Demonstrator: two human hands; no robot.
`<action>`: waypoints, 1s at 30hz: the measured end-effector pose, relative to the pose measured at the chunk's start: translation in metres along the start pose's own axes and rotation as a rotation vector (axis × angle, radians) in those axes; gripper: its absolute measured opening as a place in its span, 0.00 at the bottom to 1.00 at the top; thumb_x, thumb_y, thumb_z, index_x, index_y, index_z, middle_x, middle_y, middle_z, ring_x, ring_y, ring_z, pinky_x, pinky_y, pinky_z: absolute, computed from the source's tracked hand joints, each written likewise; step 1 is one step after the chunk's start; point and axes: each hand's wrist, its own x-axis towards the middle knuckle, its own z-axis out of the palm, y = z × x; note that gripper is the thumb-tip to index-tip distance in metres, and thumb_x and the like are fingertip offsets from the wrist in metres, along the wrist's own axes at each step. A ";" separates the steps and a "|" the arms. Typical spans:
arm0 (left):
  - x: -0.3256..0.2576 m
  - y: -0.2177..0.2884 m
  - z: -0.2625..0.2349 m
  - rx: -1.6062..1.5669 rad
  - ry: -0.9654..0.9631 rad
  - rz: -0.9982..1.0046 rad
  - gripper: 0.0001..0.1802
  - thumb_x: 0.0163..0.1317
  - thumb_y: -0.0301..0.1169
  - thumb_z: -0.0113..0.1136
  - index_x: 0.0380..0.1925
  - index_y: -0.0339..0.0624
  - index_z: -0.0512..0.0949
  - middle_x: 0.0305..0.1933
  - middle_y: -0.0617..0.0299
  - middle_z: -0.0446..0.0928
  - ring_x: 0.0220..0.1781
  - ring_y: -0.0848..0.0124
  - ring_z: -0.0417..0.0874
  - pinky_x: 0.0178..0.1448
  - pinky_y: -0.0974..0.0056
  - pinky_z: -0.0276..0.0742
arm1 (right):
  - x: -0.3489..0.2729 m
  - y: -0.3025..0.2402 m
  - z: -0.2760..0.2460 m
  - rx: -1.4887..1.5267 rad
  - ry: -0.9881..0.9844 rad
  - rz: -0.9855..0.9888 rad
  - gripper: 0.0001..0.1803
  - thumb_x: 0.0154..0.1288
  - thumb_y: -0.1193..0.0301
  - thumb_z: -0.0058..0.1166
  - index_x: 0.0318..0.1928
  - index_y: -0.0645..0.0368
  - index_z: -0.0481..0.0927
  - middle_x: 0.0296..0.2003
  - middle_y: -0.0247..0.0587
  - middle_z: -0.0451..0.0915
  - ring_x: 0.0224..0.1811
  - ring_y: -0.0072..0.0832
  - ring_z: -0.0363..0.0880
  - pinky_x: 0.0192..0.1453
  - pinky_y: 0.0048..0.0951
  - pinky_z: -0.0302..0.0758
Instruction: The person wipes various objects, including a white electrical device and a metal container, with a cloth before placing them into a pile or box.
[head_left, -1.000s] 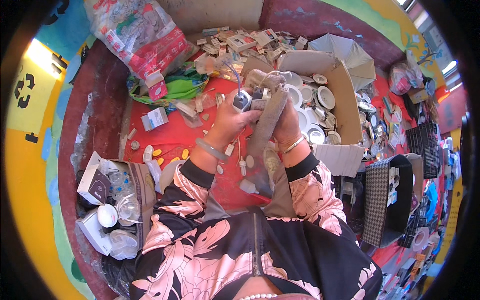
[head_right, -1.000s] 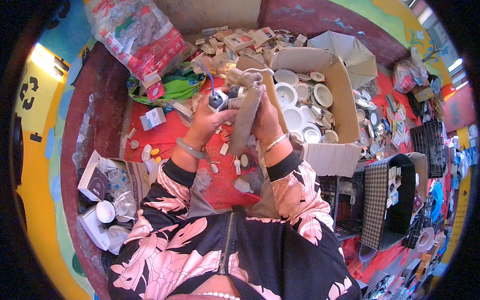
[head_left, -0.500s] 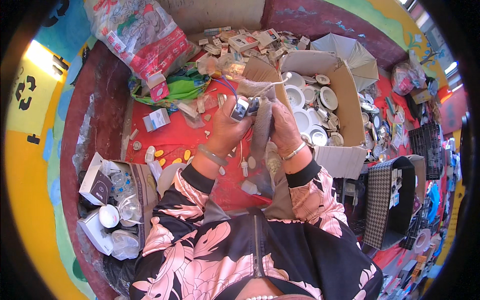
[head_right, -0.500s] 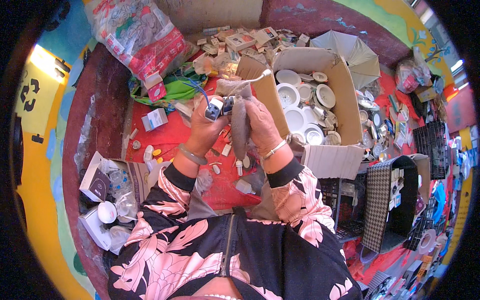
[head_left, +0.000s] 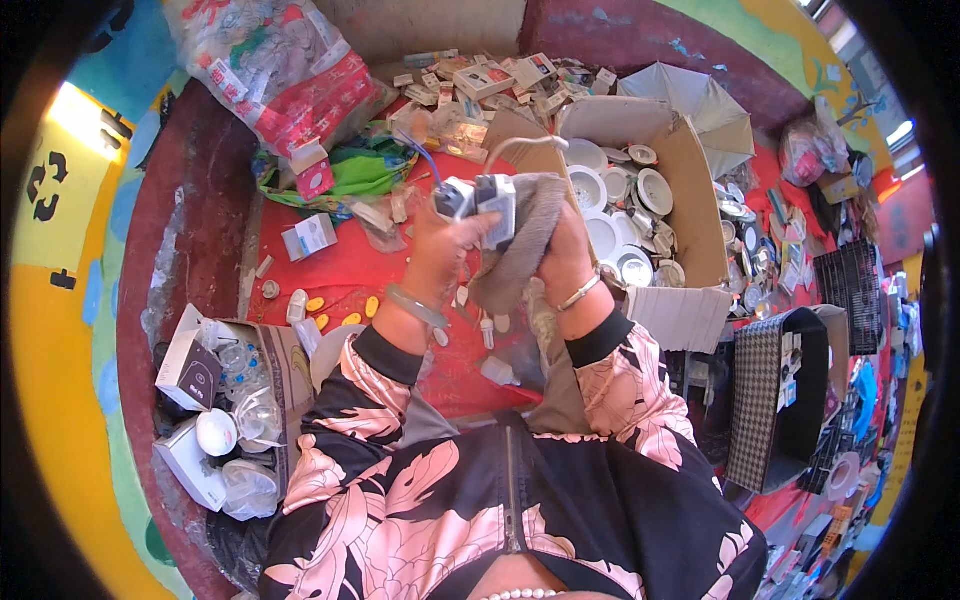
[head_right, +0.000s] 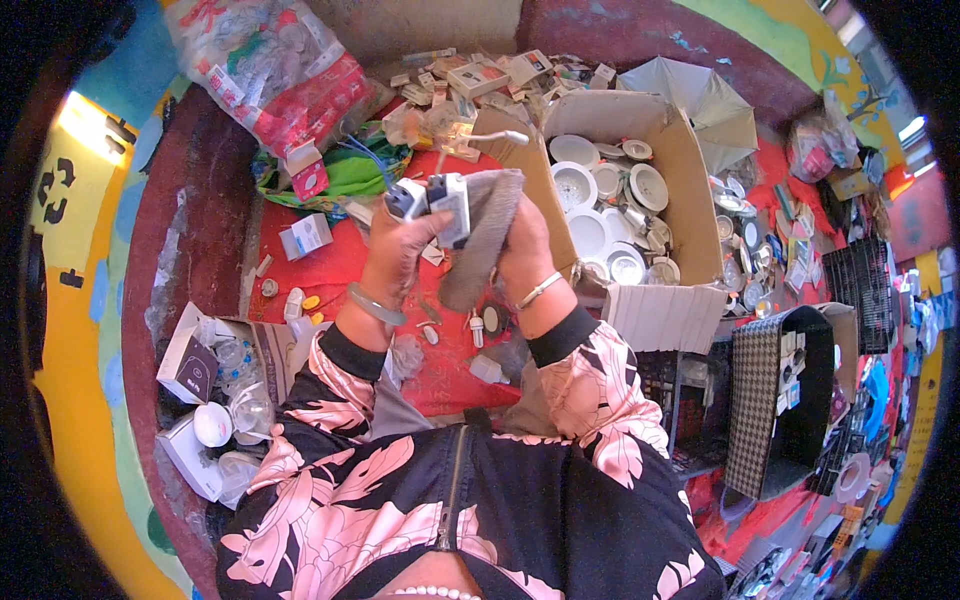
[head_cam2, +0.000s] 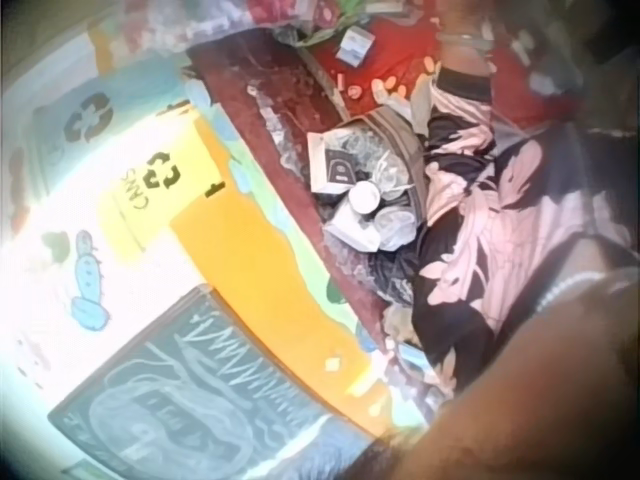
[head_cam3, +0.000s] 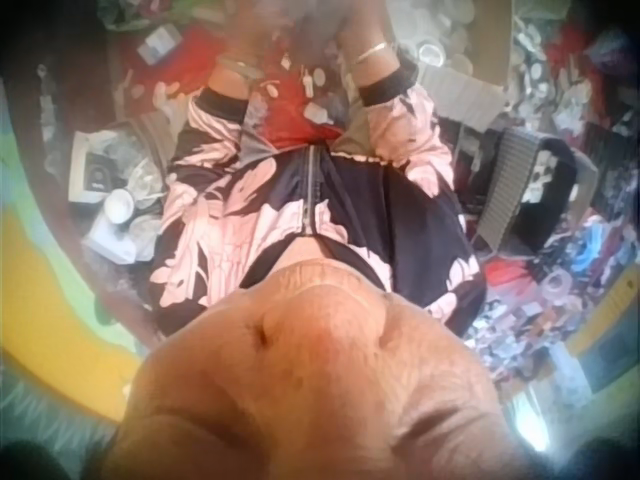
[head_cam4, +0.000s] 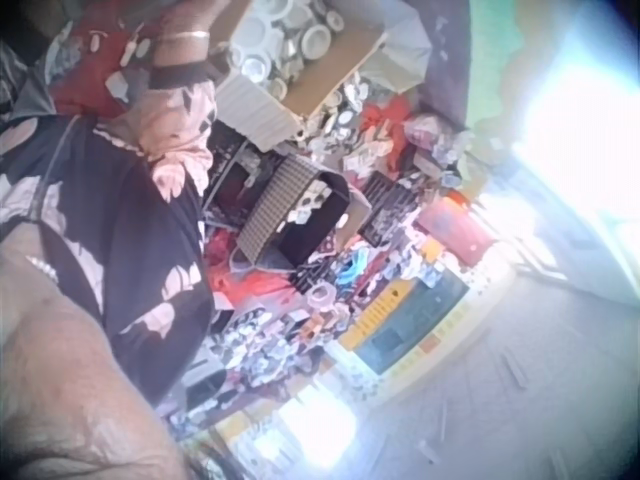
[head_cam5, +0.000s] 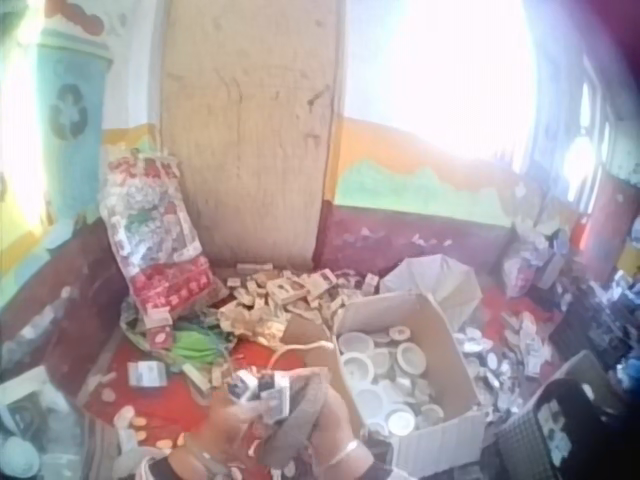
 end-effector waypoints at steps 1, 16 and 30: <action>0.003 0.002 -0.002 -0.094 0.003 -0.038 0.15 0.49 0.18 0.59 0.39 0.38 0.74 0.37 0.61 0.78 0.37 0.72 0.80 0.41 0.68 0.76 | 0.001 -0.003 -0.003 0.066 0.015 0.021 0.19 0.68 0.61 0.39 0.47 0.63 0.72 0.42 0.43 0.77 0.41 0.33 0.78 0.47 0.30 0.75; -0.004 -0.003 -0.001 -0.430 -0.219 -0.335 0.22 0.49 0.19 0.59 0.47 0.35 0.71 0.44 0.57 0.77 0.44 0.67 0.79 0.50 0.63 0.74 | -0.017 0.000 0.038 -0.409 0.209 -0.004 0.28 0.64 0.45 0.41 0.42 0.59 0.74 0.32 0.34 0.75 0.31 0.23 0.74 0.35 0.24 0.72; 0.024 -0.014 -0.043 -0.648 0.010 -0.205 0.16 0.56 0.24 0.57 0.46 0.37 0.71 0.40 0.56 0.78 0.41 0.63 0.81 0.47 0.61 0.78 | -0.019 0.002 0.050 0.069 0.066 0.139 0.24 0.69 0.54 0.37 0.53 0.61 0.69 0.44 0.41 0.75 0.43 0.30 0.75 0.48 0.31 0.72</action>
